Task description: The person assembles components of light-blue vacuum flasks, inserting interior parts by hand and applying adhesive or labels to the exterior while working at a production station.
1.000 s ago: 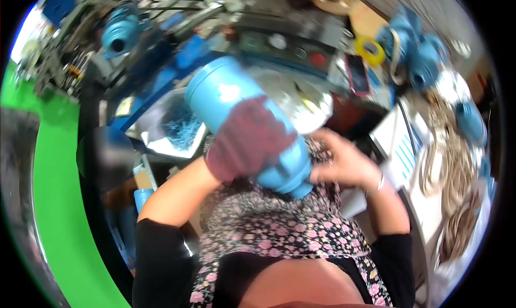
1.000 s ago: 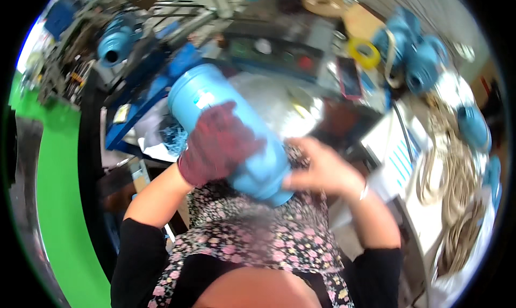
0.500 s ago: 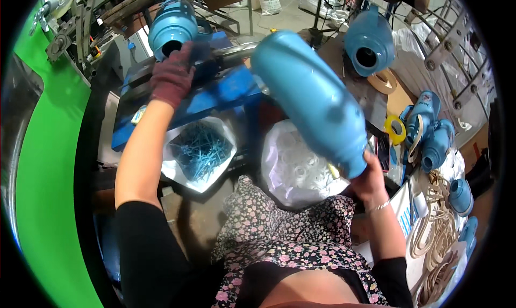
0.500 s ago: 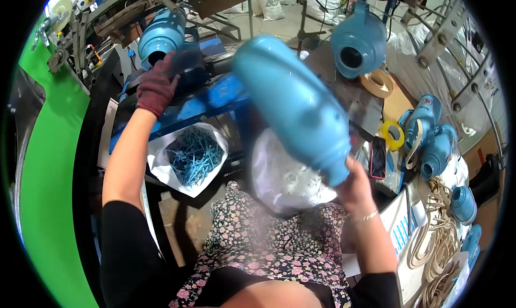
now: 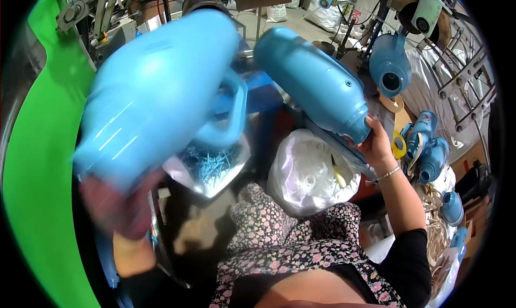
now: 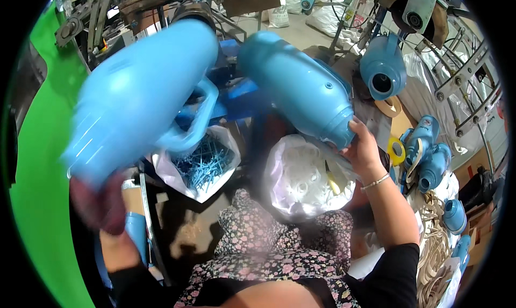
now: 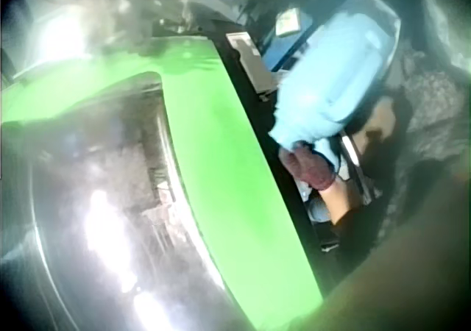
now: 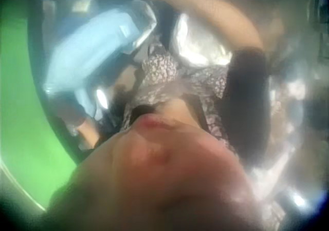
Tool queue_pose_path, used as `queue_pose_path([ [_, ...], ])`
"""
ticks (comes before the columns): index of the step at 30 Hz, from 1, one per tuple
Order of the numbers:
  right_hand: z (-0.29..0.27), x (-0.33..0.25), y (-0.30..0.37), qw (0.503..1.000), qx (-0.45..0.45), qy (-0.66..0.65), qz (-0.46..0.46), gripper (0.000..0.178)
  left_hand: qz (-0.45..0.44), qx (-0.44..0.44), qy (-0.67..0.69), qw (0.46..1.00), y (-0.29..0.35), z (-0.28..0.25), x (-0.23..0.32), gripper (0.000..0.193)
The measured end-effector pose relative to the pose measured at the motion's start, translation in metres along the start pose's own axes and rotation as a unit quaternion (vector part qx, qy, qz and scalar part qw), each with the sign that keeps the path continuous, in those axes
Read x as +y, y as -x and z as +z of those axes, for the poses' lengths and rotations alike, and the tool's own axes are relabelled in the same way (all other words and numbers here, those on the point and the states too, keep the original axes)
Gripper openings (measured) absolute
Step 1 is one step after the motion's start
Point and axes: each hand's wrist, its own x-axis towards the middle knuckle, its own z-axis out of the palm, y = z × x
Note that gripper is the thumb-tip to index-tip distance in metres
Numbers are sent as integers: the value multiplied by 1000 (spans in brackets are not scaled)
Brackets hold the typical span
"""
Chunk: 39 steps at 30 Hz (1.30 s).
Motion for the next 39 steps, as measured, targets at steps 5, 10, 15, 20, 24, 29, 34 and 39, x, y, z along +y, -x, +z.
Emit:
queue_pose_path([
  [5,125,-14,-61,987,-90,91,-99,51,-22,175,-396,901,152,-81,-92,40],
  [10,304,-26,-103,993,-112,-44,-8,54,-379,147,56,912,190,-43,-48,28],
  [15,337,-45,-198,983,-126,-130,-23,46,-506,119,127,845,172,-47,6,41],
  [20,320,-37,-193,957,-199,-210,26,58,-452,159,173,861,168,-45,0,32],
  [24,291,-52,-107,933,-107,179,-293,79,-102,100,23,989,112,-31,-11,32],
  [29,224,-49,55,622,-357,278,-639,112,211,-62,133,966,-20,-15,76,30],
  [34,33,-49,148,882,50,101,-457,92,253,0,365,896,-84,47,158,27],
  [39,-159,34,307,923,293,-14,-250,102,-120,-118,536,828,-112,122,204,25],
])
